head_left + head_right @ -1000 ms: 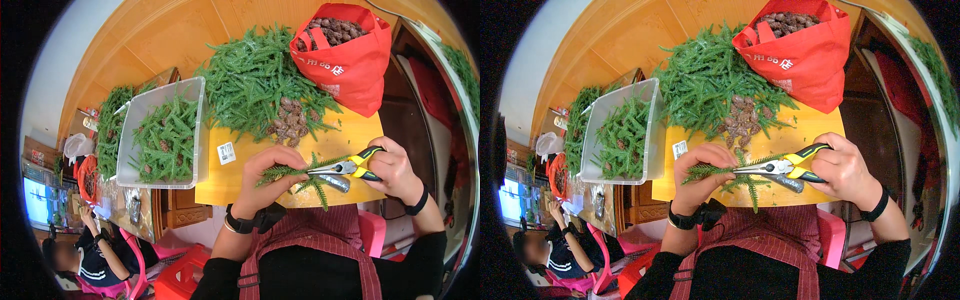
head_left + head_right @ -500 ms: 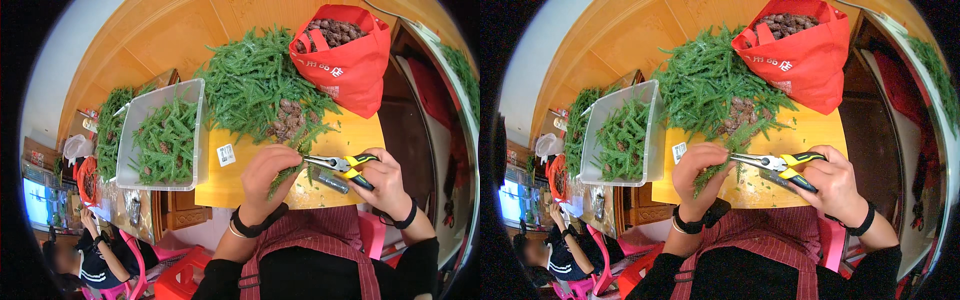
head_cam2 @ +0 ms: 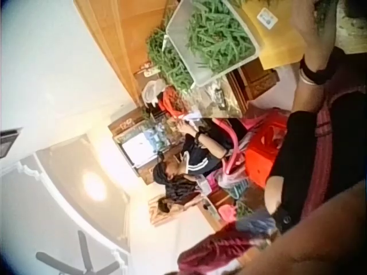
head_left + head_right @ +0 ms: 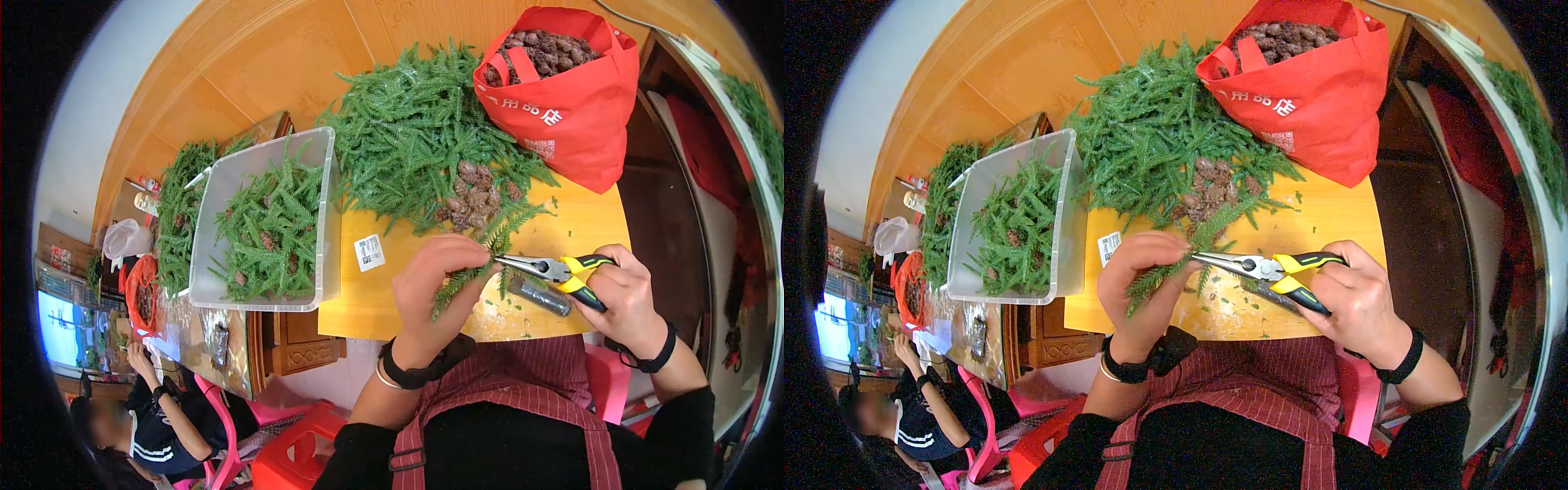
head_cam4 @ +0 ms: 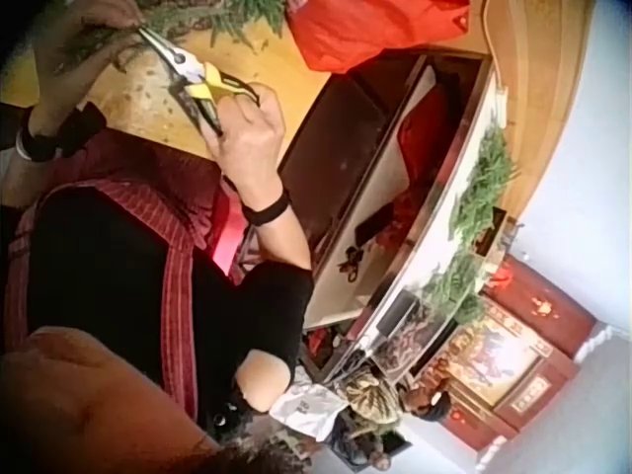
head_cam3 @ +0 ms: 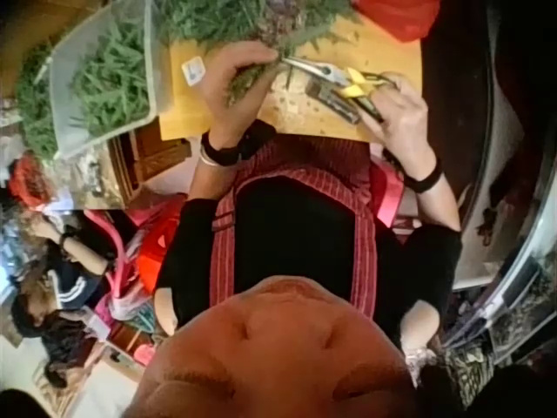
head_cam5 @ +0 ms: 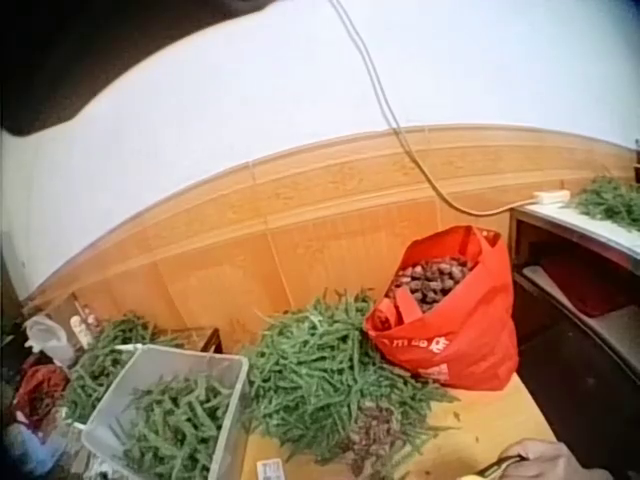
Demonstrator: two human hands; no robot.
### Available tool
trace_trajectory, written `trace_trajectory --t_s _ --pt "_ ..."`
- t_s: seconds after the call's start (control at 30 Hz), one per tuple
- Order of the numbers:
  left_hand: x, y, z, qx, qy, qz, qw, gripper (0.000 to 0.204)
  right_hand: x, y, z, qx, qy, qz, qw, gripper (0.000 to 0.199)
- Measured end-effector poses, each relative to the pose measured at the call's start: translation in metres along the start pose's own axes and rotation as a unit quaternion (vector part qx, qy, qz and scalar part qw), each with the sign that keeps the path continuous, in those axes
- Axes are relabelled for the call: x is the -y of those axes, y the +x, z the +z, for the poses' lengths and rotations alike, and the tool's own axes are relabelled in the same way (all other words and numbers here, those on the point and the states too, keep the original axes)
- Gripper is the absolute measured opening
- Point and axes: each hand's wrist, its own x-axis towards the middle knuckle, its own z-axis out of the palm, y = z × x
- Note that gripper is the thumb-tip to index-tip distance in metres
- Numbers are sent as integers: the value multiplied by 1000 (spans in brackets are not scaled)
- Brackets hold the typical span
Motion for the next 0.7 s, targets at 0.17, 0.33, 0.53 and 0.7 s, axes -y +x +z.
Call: trace_trajectory --t_s 0.17,0.33,0.53,0.7 --pt "3 -3 -1 9 -40 -80 996 24 3 8 -6 16 61 25 998 21" --pt "1 -3 -4 30 -110 -192 975 23 -1 8 -8 26 113 36 993 24" --pt "-3 0 -5 42 -160 -251 954 24 -2 10 -12 76 153 58 984 24" --pt "-5 1 -4 44 -163 -254 952 24 -2 10 -11 72 151 55 984 22"
